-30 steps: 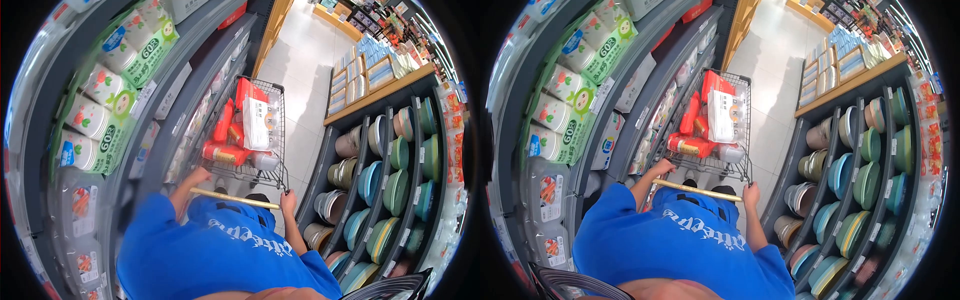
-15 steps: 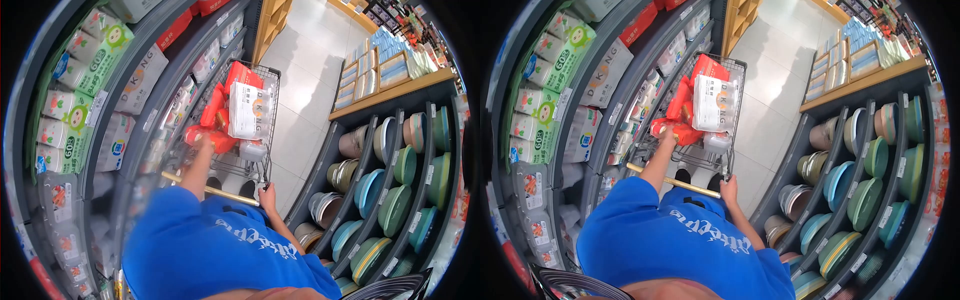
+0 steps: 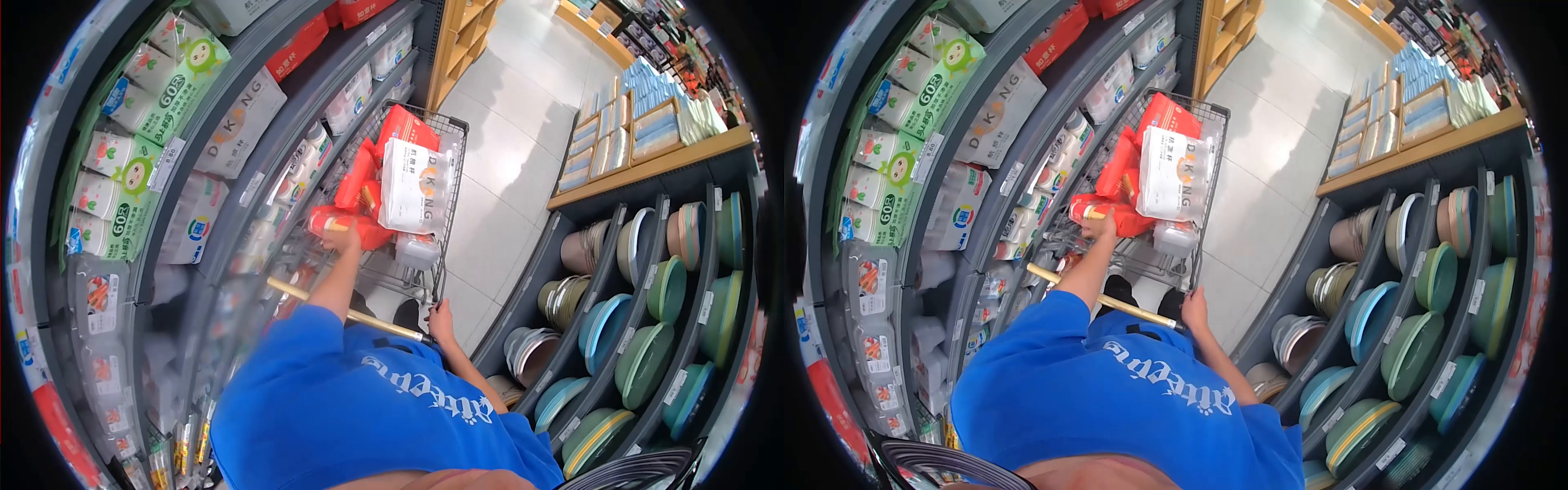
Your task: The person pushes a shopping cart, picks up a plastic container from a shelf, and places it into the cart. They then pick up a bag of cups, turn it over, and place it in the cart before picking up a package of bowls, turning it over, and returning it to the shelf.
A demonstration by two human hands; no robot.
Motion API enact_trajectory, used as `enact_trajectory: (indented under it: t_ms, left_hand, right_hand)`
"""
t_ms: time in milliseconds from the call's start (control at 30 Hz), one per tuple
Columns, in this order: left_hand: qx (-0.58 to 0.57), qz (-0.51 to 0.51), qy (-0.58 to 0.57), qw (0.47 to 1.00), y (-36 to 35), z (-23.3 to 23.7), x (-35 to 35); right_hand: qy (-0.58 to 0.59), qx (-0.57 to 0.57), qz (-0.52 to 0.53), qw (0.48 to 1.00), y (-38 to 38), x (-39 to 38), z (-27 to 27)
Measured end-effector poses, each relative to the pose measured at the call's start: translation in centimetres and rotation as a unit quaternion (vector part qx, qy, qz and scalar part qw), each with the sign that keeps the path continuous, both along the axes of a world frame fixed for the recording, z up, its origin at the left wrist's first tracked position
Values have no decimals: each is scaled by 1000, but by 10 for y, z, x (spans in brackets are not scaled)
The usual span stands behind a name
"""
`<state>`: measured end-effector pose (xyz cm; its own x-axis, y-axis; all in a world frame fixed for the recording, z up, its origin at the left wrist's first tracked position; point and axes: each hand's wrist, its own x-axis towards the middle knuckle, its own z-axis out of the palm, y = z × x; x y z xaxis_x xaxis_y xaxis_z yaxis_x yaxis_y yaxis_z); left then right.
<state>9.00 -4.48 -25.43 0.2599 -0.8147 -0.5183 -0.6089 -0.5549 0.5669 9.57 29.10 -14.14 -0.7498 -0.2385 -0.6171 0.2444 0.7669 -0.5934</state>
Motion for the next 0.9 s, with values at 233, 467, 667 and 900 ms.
enact_trajectory:
  t_ms: [233,467,667,900]
  left_hand:
    - [85,7,-24,996,9,21,-4]
    - [117,-13,12,993,-5,37,0]
    - [107,-17,136,985,-19,73,27]
    - [0,-119,240,963,-54,122,68]
  right_hand:
    - [-39,-24,-82,996,11,2,-19]
    - [-32,-26,-116,992,-3,6,-4]
    - [-29,-20,-118,992,-11,6,-1]
    - [-32,-19,-116,993,-18,-2,-7]
